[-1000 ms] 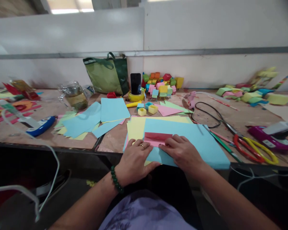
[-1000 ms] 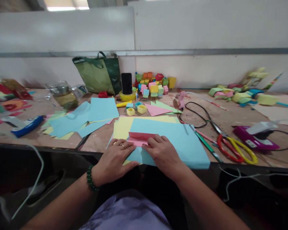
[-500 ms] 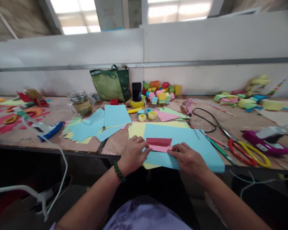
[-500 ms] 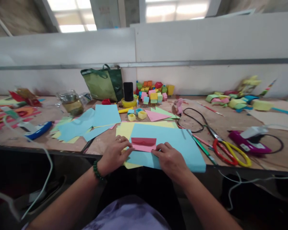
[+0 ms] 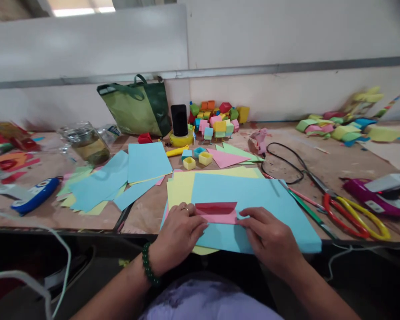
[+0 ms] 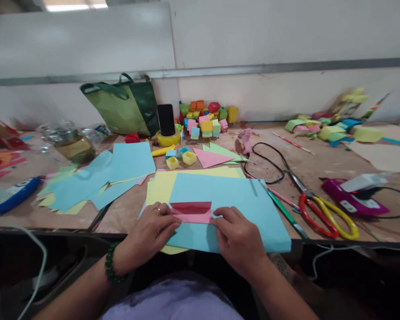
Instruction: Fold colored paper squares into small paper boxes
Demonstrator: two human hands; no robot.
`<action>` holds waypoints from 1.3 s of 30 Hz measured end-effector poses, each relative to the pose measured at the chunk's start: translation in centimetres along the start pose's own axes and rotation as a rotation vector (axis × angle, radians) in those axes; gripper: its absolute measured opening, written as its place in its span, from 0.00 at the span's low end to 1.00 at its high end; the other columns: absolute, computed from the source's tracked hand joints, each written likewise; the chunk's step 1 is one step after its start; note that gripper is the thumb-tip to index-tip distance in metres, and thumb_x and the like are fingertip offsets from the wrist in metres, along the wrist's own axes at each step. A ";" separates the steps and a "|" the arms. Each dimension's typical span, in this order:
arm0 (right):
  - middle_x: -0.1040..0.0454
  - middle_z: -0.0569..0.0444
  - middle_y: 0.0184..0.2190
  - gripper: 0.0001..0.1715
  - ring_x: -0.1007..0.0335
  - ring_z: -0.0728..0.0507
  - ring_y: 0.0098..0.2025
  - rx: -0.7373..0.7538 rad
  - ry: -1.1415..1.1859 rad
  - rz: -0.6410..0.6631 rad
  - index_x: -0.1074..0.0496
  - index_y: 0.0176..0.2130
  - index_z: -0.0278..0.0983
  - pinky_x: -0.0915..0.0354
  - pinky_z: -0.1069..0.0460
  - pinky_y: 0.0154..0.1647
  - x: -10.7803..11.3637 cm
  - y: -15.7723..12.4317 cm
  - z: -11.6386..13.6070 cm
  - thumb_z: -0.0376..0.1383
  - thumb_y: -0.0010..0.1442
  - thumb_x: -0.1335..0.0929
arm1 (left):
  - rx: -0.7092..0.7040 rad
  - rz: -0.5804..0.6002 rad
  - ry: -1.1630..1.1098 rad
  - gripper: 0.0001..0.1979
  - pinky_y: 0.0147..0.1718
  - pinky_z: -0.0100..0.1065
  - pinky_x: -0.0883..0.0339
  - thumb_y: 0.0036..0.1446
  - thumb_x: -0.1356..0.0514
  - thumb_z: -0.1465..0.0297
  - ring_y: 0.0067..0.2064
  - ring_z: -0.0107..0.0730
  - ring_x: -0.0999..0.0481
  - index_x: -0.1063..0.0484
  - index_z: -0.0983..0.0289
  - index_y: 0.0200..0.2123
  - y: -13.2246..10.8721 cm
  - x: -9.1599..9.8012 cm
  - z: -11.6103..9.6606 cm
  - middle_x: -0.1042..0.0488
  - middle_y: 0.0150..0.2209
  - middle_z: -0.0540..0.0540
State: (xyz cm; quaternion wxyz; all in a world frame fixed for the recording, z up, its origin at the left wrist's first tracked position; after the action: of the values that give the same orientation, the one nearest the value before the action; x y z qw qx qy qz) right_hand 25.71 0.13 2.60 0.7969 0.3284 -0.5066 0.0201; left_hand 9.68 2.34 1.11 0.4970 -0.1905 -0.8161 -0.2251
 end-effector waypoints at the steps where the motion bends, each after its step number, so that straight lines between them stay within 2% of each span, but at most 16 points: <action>1: 0.26 0.47 0.40 0.14 0.29 0.43 0.40 -0.020 0.009 0.021 0.25 0.40 0.37 0.31 0.49 0.39 -0.3 0.4 0.1 0.29 0.61 0.39 | -0.004 0.005 -0.021 0.11 0.42 0.42 0.39 0.63 0.46 0.67 0.41 0.38 0.33 0.27 0.62 0.32 0.5 -0.1 0.0 0.29 0.38 0.55; 4: 0.27 0.48 0.39 0.15 0.28 0.44 0.38 -0.122 -0.024 0.115 0.27 0.48 0.40 0.32 0.51 0.33 -1.8 1.5 -0.6 0.38 0.63 0.36 | 0.001 0.009 -0.064 0.02 0.45 0.42 0.38 0.58 0.41 0.71 0.45 0.39 0.33 0.30 0.64 0.35 1.9 -0.2 0.3 0.30 0.43 0.56; 7: 0.29 0.51 0.37 0.19 0.29 0.45 0.34 -0.175 -0.018 0.173 0.29 0.51 0.42 0.33 0.52 0.29 -2.8 1.8 -1.7 0.41 0.60 0.32 | 0.056 -0.004 -0.092 0.15 0.47 0.43 0.38 0.55 0.38 0.70 0.46 0.41 0.34 0.33 0.64 0.46 2.4 -0.1 1.1 0.31 0.44 0.57; 9: 0.30 0.52 0.36 0.16 0.30 0.45 0.34 -0.165 0.043 0.163 0.28 0.47 0.41 0.32 0.52 0.32 -2.9 1.9 -2.1 0.40 0.57 0.30 | 0.083 -0.004 -0.096 0.19 0.44 0.42 0.37 0.53 0.36 0.68 0.45 0.42 0.33 0.34 0.63 0.49 2.3 0.1 1.6 0.30 0.43 0.57; 12: 0.29 0.51 0.36 0.04 0.32 0.43 0.38 -0.073 0.076 0.065 0.26 0.36 0.39 0.32 0.50 0.37 -1.6 2.4 -1.5 0.33 0.58 0.31 | 0.061 -0.033 -0.099 0.13 0.39 0.40 0.39 0.54 0.37 0.70 0.40 0.39 0.30 0.30 0.62 0.44 1.7 0.8 1.4 0.28 0.36 0.53; 16: 0.26 0.48 0.39 0.08 0.36 0.40 0.40 0.073 -0.112 -0.077 0.26 0.32 0.37 0.36 0.47 0.41 0.2 3.4 0.9 0.27 0.58 0.33 | -0.030 -0.228 -0.103 0.07 0.37 0.38 0.43 0.56 0.43 0.77 0.33 0.33 0.30 0.29 0.62 0.37 0.5 2.7 -0.4 0.28 0.28 0.50; 18: 0.24 0.50 0.38 0.08 0.37 0.40 0.39 0.114 -0.177 -0.081 0.25 0.33 0.38 0.39 0.47 0.39 0.2 3.9 2.2 0.27 0.57 0.32 | -0.064 -0.245 -0.116 0.06 0.36 0.38 0.44 0.54 0.43 0.77 0.32 0.33 0.31 0.29 0.63 0.32 0.2 2.8 -1.5 0.29 0.27 0.50; 22: 0.26 0.53 0.27 0.06 0.37 0.42 0.33 0.206 -0.179 0.035 0.25 0.31 0.39 0.42 0.48 0.32 -1.3 4.1 3.8 0.29 0.58 0.32 | -0.083 -0.214 -0.178 0.07 0.39 0.37 0.40 0.56 0.42 0.74 0.38 0.34 0.30 0.27 0.62 0.38 0.1 2.9 -2.0 0.28 0.33 0.53; 24: 0.26 0.53 0.26 0.08 0.37 0.43 0.31 0.222 -0.163 0.060 0.26 0.29 0.38 0.42 0.49 0.31 -1.5 3.9 3.6 0.29 0.60 0.33 | -0.039 -0.302 -0.154 0.10 0.44 0.39 0.38 0.56 0.40 0.69 0.44 0.38 0.30 0.27 0.62 0.43 0.1 4.0 -1.0 0.29 0.39 0.57; 26: 0.23 0.53 0.30 0.10 0.34 0.44 0.32 0.264 -0.104 0.049 0.27 0.32 0.38 0.40 0.50 0.31 -1.0 3.6 3.4 0.27 0.61 0.36 | 0.023 -0.389 -0.106 0.18 0.49 0.43 0.38 0.54 0.37 0.65 0.50 0.44 0.33 0.29 0.63 0.48 0.3 5.1 0.4 0.31 0.46 0.61; 28: 0.22 0.53 0.38 0.13 0.30 0.46 0.36 0.316 -0.005 0.018 0.28 0.39 0.37 0.36 0.52 0.35 0.0 3.4 3.3 0.23 0.61 0.38 | 0.065 -0.334 -0.142 0.23 0.49 0.44 0.37 0.53 0.38 0.66 0.49 0.43 0.31 0.32 0.64 0.53 1.0 5.0 1.4 0.29 0.46 0.60; 30: 0.22 0.52 0.42 0.15 0.28 0.47 0.41 0.331 0.053 -0.016 0.30 0.43 0.37 0.35 0.54 0.39 0.9 3.6 3.1 0.22 0.61 0.38 | 0.124 -0.190 -0.261 0.21 0.41 0.38 0.34 0.56 0.43 0.70 0.38 0.35 0.28 0.33 0.62 0.54 2.0 4.3 1.9 0.26 0.37 0.54; 32: 0.22 0.50 0.41 0.15 0.27 0.46 0.41 0.301 0.004 -0.030 0.31 0.44 0.36 0.34 0.53 0.40 1.5 4.2 2.9 0.23 0.60 0.38 | 0.211 -0.101 -0.395 0.23 0.32 0.31 0.34 0.56 0.45 0.73 0.27 0.28 0.31 0.34 0.62 0.56 2.7 4.0 2.0 0.29 0.26 0.48; 35: 0.22 0.50 0.39 0.12 0.26 0.45 0.38 0.303 -0.117 -0.020 0.30 0.43 0.37 0.33 0.53 0.36 2.2 5.6 3.0 0.26 0.59 0.36 | 0.292 -0.113 -0.561 0.33 0.24 0.27 0.39 0.53 0.44 0.75 0.23 0.25 0.35 0.44 0.63 0.63 3.6 5.5 1.4 0.33 0.21 0.45; 37: 0.22 0.50 0.39 0.11 0.25 0.46 0.36 0.346 -0.144 -0.042 0.28 0.39 0.38 0.33 0.54 0.33 3.2 6.9 3.0 0.27 0.60 0.37 | 0.231 -0.086 -0.673 0.38 0.23 0.26 0.39 0.54 0.42 0.73 0.24 0.25 0.33 0.51 0.62 0.66 4.4 6.8 0.9 0.31 0.24 0.46; 39: 0.21 0.50 0.38 0.13 0.25 0.46 0.35 0.386 -0.118 -0.085 0.28 0.38 0.37 0.33 0.54 0.33 4.5 8.4 2.6 0.25 0.60 0.39 | 0.076 -0.010 -0.817 0.41 0.27 0.27 0.35 0.56 0.41 0.67 0.30 0.29 0.27 0.58 0.56 0.68 5.6 8.1 0.4 0.27 0.32 0.51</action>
State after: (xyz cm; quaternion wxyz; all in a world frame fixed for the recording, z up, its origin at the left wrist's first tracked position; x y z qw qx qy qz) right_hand 22.78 3.93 11.23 0.6882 0.4968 -0.5248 0.0639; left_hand 8.82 7.87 9.23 0.1375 -0.2418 -0.9550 -0.1032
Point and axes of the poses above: each hand's wrist, its own y-axis towards the middle knuckle, its own x-axis out of the back of the hand, z = x × y, the point moved 9 cm from there along y, towards the middle knuckle
